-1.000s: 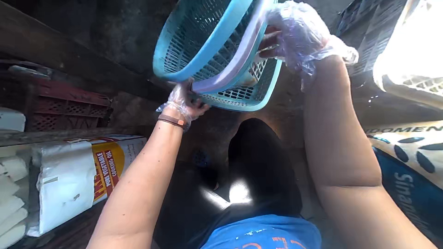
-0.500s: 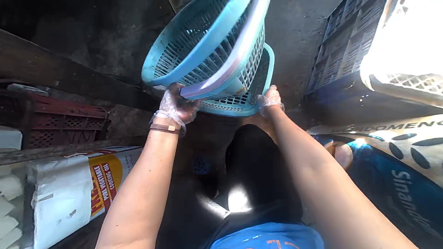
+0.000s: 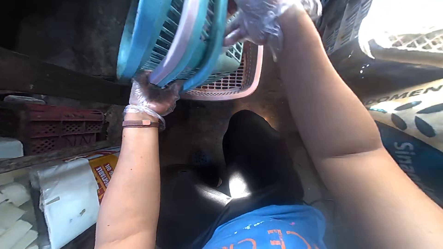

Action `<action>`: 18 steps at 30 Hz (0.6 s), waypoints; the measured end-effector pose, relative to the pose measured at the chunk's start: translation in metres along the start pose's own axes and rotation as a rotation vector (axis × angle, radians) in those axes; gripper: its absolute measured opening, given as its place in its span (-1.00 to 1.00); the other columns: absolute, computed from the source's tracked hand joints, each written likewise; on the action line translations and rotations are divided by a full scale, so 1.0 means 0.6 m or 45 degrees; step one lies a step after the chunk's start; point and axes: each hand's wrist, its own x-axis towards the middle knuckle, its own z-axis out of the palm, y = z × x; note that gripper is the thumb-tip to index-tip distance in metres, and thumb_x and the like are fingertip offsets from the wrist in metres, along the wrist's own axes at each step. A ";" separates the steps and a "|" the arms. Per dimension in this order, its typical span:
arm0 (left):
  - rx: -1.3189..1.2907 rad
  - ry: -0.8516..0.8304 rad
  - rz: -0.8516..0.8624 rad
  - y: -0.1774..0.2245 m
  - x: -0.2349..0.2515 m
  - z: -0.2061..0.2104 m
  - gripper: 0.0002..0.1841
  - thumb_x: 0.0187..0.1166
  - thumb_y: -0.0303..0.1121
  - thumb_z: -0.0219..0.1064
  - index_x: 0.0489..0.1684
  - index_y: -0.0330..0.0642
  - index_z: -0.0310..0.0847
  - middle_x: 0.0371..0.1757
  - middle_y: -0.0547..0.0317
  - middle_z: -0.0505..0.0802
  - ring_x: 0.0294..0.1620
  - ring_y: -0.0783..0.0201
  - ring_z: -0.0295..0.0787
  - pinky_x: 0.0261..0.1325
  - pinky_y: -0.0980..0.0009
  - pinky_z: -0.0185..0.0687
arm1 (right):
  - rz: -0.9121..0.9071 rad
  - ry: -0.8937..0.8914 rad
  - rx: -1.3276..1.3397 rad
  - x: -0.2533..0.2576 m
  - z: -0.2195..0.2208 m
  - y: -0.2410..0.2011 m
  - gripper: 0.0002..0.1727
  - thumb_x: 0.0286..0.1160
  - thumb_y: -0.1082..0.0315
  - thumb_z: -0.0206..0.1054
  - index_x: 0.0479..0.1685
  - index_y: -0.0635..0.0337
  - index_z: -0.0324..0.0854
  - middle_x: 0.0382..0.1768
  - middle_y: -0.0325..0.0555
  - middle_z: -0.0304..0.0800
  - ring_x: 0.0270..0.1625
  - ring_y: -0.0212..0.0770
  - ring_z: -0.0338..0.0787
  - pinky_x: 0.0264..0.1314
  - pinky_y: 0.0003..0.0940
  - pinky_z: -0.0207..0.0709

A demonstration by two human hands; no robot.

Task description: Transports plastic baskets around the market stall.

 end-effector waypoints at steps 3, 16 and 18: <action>-0.047 0.022 -0.003 0.008 0.002 -0.008 -0.67 0.74 0.05 -0.07 0.09 0.08 0.43 -0.07 0.18 0.77 -0.06 0.27 0.82 -0.05 0.34 0.82 | -0.077 -0.026 -0.111 -0.006 0.017 -0.022 -0.75 0.83 0.42 0.08 0.12 0.40 0.62 -0.26 -0.03 0.70 -0.35 -0.38 0.76 -0.30 -0.55 0.66; -0.018 0.167 -0.019 -0.002 0.002 0.003 -0.68 0.70 -0.03 0.02 0.20 0.03 0.40 0.01 0.13 0.78 -0.05 0.23 0.82 -0.09 0.30 0.80 | 0.167 0.236 0.092 -0.004 -0.028 0.135 -0.56 0.61 0.33 0.29 0.43 0.19 0.40 -0.30 -0.17 0.63 -0.45 -0.36 0.66 -0.40 -0.42 0.63; -0.047 0.163 -0.009 0.005 -0.004 0.009 -0.69 0.72 -0.09 0.03 0.25 -0.02 0.38 0.08 0.09 0.76 0.01 0.20 0.82 -0.01 0.29 0.81 | 0.368 0.347 0.106 -0.001 -0.040 0.222 -0.48 0.66 0.36 0.21 0.60 0.15 0.33 -0.01 0.06 0.68 -0.19 -0.17 0.74 -0.15 -0.21 0.70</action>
